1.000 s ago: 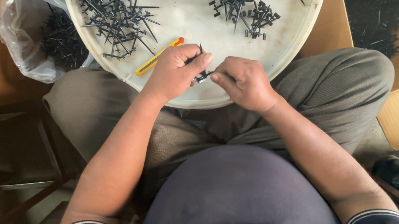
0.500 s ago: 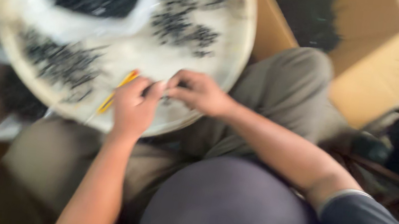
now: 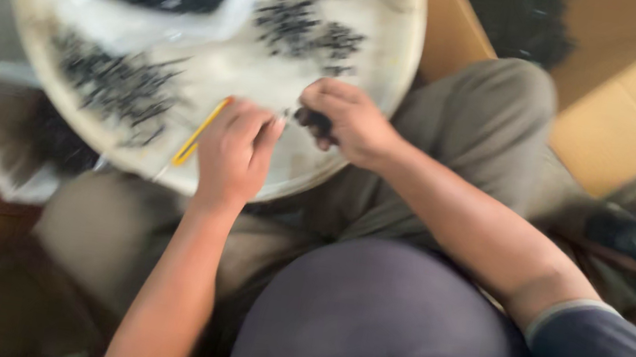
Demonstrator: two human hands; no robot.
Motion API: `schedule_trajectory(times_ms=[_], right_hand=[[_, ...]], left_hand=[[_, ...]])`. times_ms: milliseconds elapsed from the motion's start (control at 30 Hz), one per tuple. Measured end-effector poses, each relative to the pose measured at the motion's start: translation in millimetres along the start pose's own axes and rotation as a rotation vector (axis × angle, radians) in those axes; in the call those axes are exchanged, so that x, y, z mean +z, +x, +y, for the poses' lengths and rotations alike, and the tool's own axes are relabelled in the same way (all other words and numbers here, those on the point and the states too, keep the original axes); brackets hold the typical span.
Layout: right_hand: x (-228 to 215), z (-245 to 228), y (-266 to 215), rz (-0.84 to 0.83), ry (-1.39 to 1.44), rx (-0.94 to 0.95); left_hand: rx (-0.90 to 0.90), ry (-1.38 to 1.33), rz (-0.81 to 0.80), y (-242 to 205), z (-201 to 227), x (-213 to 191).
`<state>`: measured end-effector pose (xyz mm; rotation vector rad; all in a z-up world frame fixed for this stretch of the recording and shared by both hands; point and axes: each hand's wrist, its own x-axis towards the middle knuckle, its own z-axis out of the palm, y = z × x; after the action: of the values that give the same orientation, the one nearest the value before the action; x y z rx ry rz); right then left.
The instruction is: The person sits cross-legged with a basin on their lap and repeatedly picks up nails and plastic collars, pressing the collars onto the nail shafts. The assembled fasteners are placed into a growing pile on the right side of the basin.
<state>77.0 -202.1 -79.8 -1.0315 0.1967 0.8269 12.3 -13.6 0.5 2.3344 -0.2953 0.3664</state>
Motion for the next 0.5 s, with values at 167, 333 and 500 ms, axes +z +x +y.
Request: schedule_trajectory(times_ms=[167, 333, 500], right_hand=[[12, -4, -7, -0.112, -0.086, 0.023], [13, 7, -8, -0.143, -0.653, -0.099], [24, 6, -14, -0.132, -1.114, -0.494]], left_hand=[[-0.163, -0.098, 0.052, -7, -19, -15], [-0.083, -0.037, -0.019, -19, -21, -6], [-0.402, -0.09, -0.054, -27, -41, 16]])
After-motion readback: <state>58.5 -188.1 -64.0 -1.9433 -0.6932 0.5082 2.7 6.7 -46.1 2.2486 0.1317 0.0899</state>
